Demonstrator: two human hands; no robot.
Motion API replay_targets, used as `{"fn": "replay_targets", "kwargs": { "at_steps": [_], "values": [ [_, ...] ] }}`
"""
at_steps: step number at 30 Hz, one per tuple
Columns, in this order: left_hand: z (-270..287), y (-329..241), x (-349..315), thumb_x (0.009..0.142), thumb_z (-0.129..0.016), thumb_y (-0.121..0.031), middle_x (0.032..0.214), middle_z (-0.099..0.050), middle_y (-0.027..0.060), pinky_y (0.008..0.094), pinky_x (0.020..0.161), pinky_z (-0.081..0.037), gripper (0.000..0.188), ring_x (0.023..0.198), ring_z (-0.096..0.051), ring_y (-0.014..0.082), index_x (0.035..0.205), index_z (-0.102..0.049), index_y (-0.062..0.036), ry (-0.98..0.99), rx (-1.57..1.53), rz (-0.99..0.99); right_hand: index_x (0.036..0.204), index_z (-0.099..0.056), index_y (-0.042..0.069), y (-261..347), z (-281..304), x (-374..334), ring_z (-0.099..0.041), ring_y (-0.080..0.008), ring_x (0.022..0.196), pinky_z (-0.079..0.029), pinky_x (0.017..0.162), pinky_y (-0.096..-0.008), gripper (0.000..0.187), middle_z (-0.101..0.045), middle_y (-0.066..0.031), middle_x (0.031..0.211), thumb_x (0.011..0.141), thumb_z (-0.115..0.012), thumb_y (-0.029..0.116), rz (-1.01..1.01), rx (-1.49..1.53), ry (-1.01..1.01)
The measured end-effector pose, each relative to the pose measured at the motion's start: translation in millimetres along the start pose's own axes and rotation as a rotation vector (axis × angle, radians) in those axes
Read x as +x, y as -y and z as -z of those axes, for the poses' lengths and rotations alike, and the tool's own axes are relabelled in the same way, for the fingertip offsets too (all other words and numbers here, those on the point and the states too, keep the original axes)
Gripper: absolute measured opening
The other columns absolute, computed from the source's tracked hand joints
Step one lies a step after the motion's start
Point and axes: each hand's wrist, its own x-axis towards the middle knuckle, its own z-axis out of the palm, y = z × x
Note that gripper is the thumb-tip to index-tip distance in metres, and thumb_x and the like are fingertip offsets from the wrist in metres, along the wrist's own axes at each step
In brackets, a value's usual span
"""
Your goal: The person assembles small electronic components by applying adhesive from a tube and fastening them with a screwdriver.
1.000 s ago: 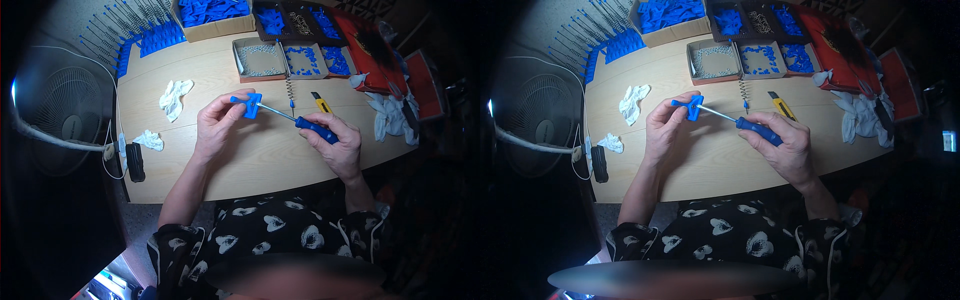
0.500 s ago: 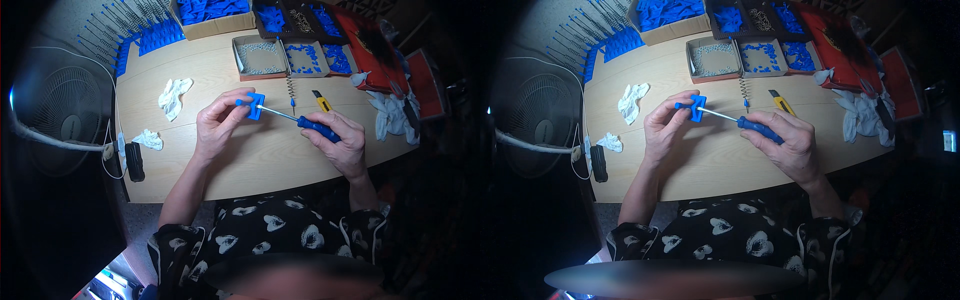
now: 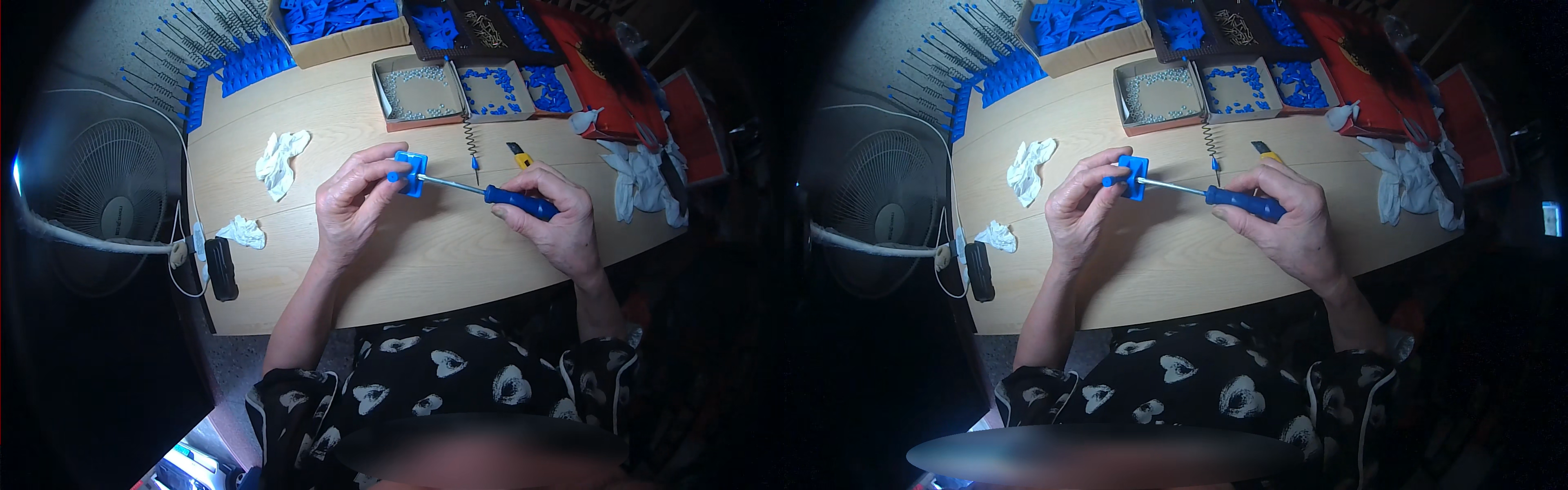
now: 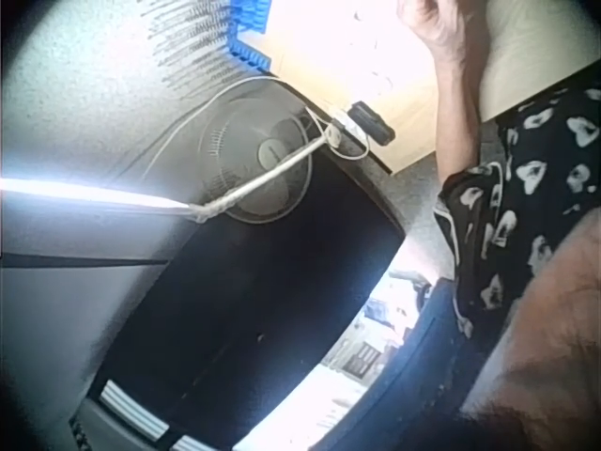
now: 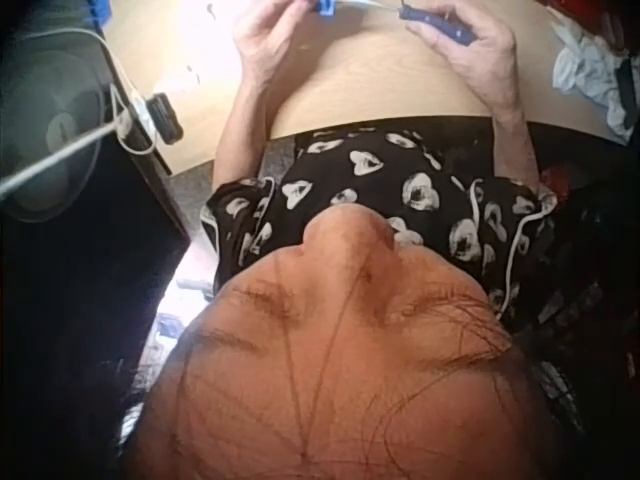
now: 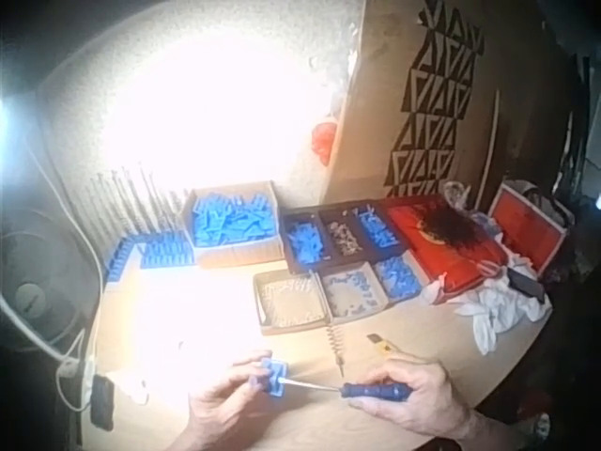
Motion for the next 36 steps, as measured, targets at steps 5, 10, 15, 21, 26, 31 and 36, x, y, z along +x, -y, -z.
{"fn": "replay_targets", "kwargs": {
  "at_steps": [5, 10, 15, 21, 26, 31, 36],
  "values": [
    [1, 0, -1, 0.093, -0.068, 0.005, 0.124, -0.067, 0.0202, 0.0292, 0.083, -0.062, 0.020, 0.102, -0.071, 0.0201, 0.111, -0.074, 0.0014, 0.006, 0.062, -0.020, 0.097, -0.071, -0.001, -3, 1, -1, -0.061, -0.0134, 0.078, -0.048, 0.071, -0.0269, 0.017, -0.066, -0.0061, 0.087, 0.087, -0.080, 0.008, 0.007, -0.057, 0.051],
    [1, 0, 0, 0.093, -0.068, 0.005, 0.122, -0.068, 0.0204, 0.0289, 0.081, -0.062, 0.019, 0.100, -0.071, 0.0195, 0.110, -0.075, 0.0011, 0.012, 0.089, -0.025, 0.098, -0.071, -0.003, -8, 1, -1, -0.058, -0.0115, 0.076, -0.046, 0.068, -0.0265, 0.019, -0.065, -0.0065, 0.086, 0.091, -0.077, 0.013, -0.001, -0.044, 0.074],
    [2, 0, 0, 0.092, -0.069, 0.004, 0.122, -0.069, 0.0197, 0.0286, 0.081, -0.062, 0.019, 0.099, -0.071, 0.0195, 0.110, -0.075, 0.0012, -0.003, 0.115, -0.017, 0.098, -0.072, -0.002, -16, -3, -2, -0.049, -0.0067, 0.066, -0.039, 0.057, -0.0257, 0.026, -0.058, -0.0018, 0.077, 0.096, -0.074, 0.024, -0.183, 0.141, 0.135],
    [1, 2, -1, 0.091, -0.070, 0.004, 0.121, -0.069, 0.0196, 0.0283, 0.081, -0.062, 0.019, 0.099, -0.071, 0.0188, 0.109, -0.075, 0.0015, -0.003, 0.128, -0.024, 0.101, -0.070, 0.000, -12, -5, 5, -0.059, -0.0063, 0.074, -0.048, 0.067, -0.0211, 0.019, -0.067, -0.0012, 0.082, 0.089, -0.080, 0.011, -0.067, 0.116, 0.089],
    [0, 0, -1, 0.091, -0.070, 0.005, 0.120, -0.069, 0.0209, 0.0286, 0.081, -0.062, 0.019, 0.099, -0.071, 0.0190, 0.109, -0.075, 0.0019, -0.014, 0.129, -0.010, 0.101, -0.071, 0.001, -13, -5, 6, -0.062, -0.0072, 0.074, -0.050, 0.067, -0.0220, 0.019, -0.069, -0.0023, 0.085, 0.087, -0.081, 0.007, 0.035, -0.008, 0.083],
    [1, 1, -1, 0.091, -0.070, 0.005, 0.120, -0.069, 0.0219, 0.0287, 0.080, -0.062, 0.019, 0.098, -0.072, 0.0194, 0.109, -0.075, 0.0020, -0.014, 0.143, -0.015, 0.098, -0.071, 0.001, -9, -4, 6, -0.060, -0.0053, 0.072, -0.048, 0.065, -0.0214, 0.015, -0.068, -0.0018, 0.084, 0.087, -0.080, 0.007, -0.088, 0.053, 0.110],
    [0, 0, -2, 0.090, -0.071, 0.005, 0.119, -0.070, 0.0219, 0.0300, 0.081, -0.062, 0.019, 0.100, -0.072, 0.0210, 0.108, -0.076, 0.0010, -0.020, 0.184, -0.036, 0.097, -0.071, 0.000, -9, -5, 8, -0.055, -0.0015, 0.069, -0.042, 0.061, -0.0179, 0.014, -0.066, 0.0021, 0.080, 0.088, -0.079, 0.007, -0.243, 0.196, 0.134]
  ]
}}
